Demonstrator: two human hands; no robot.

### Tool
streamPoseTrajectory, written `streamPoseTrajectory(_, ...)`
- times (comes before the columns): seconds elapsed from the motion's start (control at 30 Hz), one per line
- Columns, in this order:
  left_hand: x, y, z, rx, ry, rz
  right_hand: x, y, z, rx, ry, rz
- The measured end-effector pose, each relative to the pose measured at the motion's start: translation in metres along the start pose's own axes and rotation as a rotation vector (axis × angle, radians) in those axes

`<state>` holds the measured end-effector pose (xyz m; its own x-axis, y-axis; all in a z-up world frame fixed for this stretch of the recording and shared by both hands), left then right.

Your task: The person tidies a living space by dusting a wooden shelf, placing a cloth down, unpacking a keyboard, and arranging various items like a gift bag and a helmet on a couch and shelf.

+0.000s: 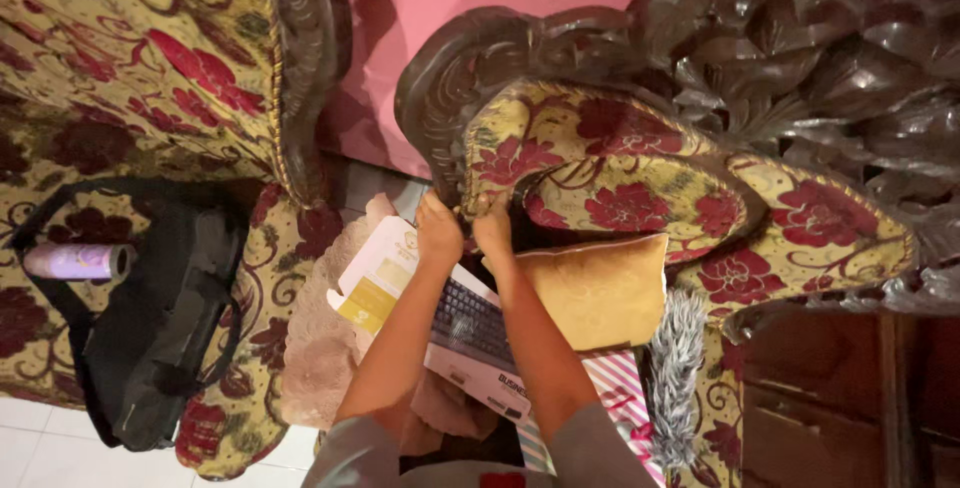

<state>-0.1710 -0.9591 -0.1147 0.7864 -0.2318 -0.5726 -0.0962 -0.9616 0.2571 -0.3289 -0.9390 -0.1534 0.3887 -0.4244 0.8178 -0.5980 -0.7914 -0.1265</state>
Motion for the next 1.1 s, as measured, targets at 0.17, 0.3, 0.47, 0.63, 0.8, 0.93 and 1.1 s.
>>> streamPoseTrajectory(0.17, -0.003, 0.025, 0.017, 0.266, -0.030, -0.180, 0.012, 0.020, -0.018, 0.045, 0.056, -0.161)
streamPoseTrajectory(0.3, -0.006, 0.029, 0.008, 0.312, -0.043, -0.215, 0.018, 0.007, -0.031, 0.089, 0.143, -0.291)
streamPoseTrajectory(0.47, -0.041, -0.025, -0.056, 0.098, -0.129, -0.004, -0.006, -0.074, -0.031, 0.226, 0.563, 0.094)
streamPoseTrajectory(0.63, -0.040, -0.091, -0.114, 0.092, -0.121, 0.156, 0.003, -0.181, -0.059, 0.203, 0.196, -0.437)
streamPoseTrajectory(0.8, 0.016, -0.171, -0.163, -0.017, -0.168, 0.000, 0.032, -0.252, -0.076, 0.207, -0.040, -0.444)
streamPoseTrajectory(0.93, 0.077, -0.208, -0.155, -0.159, -0.097, -0.302, 0.042, -0.276, -0.070, 0.240, -0.192, -0.541)
streamPoseTrajectory(1.1, 0.148, -0.228, -0.130, -0.009, -0.167, -0.632, -0.007, -0.308, -0.031, 0.347, -0.101, -0.461)
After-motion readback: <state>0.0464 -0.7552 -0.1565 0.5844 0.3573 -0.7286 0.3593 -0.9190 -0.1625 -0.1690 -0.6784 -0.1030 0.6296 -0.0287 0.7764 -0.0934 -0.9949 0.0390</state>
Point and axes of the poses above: each hand's wrist, its own y-axis towards the middle knuckle, its own z-axis out of the palm, x = y × z, the point moved 6 cm from there along y, towards the middle knuckle, and after that the axes turned 9 degrees about y, right-handed, at the moved point
